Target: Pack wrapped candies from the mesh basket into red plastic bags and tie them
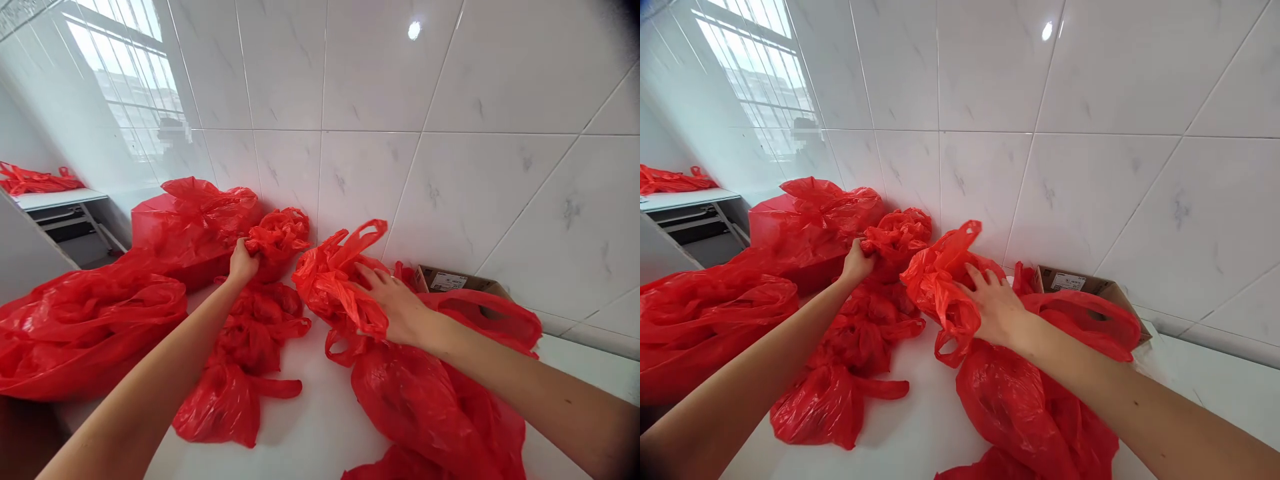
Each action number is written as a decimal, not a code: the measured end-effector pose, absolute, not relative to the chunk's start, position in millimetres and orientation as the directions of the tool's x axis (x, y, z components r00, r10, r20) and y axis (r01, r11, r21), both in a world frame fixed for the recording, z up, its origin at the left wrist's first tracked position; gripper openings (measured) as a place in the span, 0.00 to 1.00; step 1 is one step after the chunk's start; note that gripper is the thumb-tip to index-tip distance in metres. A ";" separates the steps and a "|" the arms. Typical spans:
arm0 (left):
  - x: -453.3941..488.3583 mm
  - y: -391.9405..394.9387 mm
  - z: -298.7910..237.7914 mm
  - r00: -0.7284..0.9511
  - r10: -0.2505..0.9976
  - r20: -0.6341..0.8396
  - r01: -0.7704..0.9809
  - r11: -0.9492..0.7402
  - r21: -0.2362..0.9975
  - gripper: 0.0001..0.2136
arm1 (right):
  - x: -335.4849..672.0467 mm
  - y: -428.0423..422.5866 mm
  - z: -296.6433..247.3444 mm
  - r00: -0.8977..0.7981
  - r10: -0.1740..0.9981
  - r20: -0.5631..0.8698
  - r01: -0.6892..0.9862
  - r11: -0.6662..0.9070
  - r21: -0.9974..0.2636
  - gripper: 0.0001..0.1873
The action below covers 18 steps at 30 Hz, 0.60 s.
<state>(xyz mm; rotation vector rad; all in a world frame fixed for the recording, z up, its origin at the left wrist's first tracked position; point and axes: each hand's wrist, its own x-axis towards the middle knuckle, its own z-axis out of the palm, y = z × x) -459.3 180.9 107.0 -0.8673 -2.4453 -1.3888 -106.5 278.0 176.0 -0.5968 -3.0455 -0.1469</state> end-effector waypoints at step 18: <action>-404.9 167.1 76.3 -0.799 0.418 0.432 0.582 0.357 0.731 0.51 | -206.5 360.6 146.5 -0.720 0.693 0.030 0.668 0.705 -0.238 0.13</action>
